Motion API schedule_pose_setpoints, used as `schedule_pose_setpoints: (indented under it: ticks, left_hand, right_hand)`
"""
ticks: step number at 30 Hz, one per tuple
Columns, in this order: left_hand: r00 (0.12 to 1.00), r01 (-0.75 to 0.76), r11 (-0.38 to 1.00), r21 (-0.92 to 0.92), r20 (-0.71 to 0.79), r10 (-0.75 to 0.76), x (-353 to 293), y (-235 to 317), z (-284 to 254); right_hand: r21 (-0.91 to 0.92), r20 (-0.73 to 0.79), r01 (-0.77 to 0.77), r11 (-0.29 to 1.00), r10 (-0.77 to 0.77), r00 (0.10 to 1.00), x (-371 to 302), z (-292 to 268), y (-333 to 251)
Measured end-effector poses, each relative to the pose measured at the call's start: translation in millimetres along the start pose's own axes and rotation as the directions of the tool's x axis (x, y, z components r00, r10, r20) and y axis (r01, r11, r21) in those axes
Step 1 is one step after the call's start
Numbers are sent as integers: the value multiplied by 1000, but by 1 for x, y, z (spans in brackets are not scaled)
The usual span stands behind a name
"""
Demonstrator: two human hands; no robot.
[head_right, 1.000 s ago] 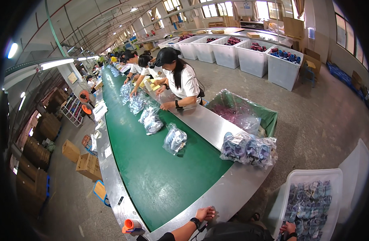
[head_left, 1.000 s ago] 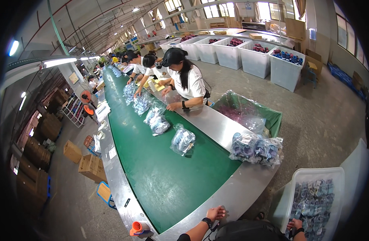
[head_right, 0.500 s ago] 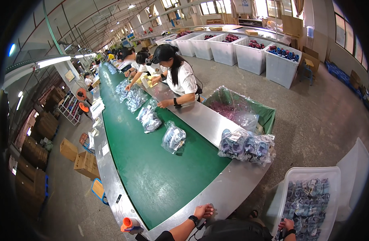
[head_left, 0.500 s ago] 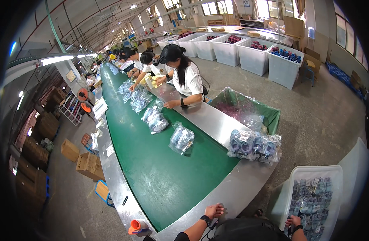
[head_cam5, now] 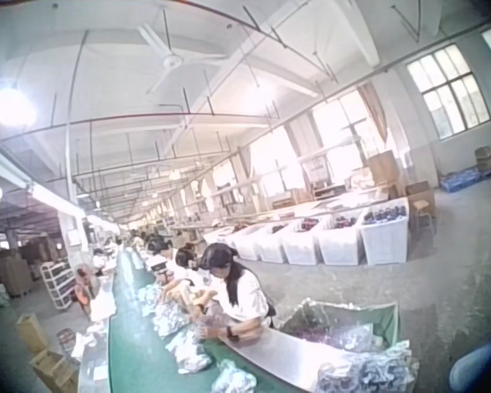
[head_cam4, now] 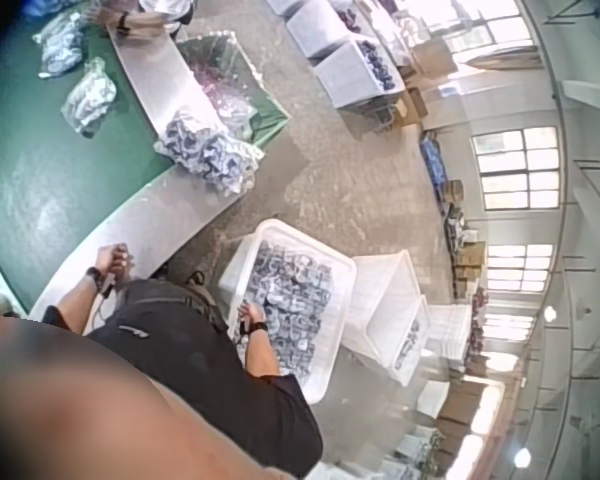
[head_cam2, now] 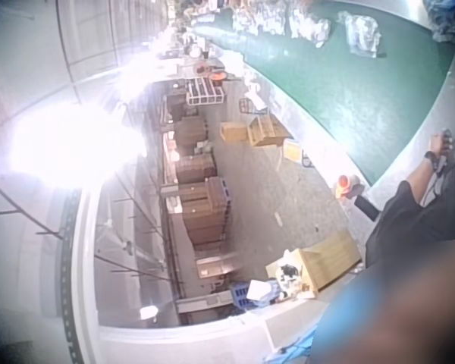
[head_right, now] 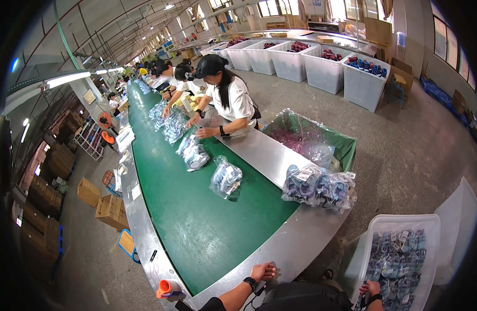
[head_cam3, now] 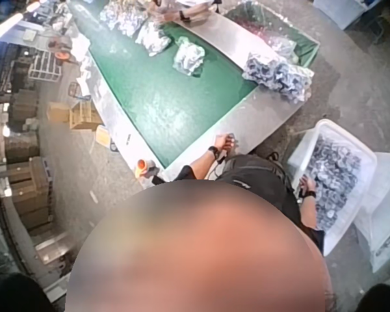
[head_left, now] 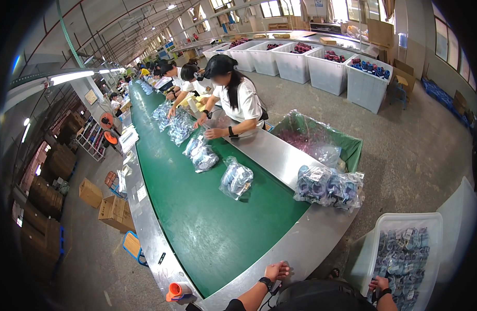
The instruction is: The person repeatedly picks up packaged slippers from a large white bin and places them onto a green conveyor belt. The items are handled one by one and transferred to the belt where other workers are visible in the background.
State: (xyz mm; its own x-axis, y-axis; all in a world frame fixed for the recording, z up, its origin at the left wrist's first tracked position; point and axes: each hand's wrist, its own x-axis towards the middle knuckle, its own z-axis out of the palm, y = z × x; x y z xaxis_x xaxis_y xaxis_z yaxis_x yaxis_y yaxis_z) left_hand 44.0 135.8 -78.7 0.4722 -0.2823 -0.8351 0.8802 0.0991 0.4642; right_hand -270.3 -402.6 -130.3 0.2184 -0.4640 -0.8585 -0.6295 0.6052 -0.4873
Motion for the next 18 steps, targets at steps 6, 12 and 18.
schedule_pose_setpoints:
  ticks: [6, 12, 18]
  left_hand:
    - [1000, 2, 1000, 1, 5, -2, 0, 1, 0]
    - [1000, 4, 1000, 9, 1, -4, 1, 1, 0]
    - [1000, 10, 1000, 7, -12, -10, -2, 3, 2]
  right_hand:
    - [43, -12, 13, 999, -13, 1000, 36, -15, 15]
    - [69, 34, -7, 998, 5, 999, 42, -17, 16]
    - [4, 13, 28, 1000, -28, 1000, 32, -11, 11]
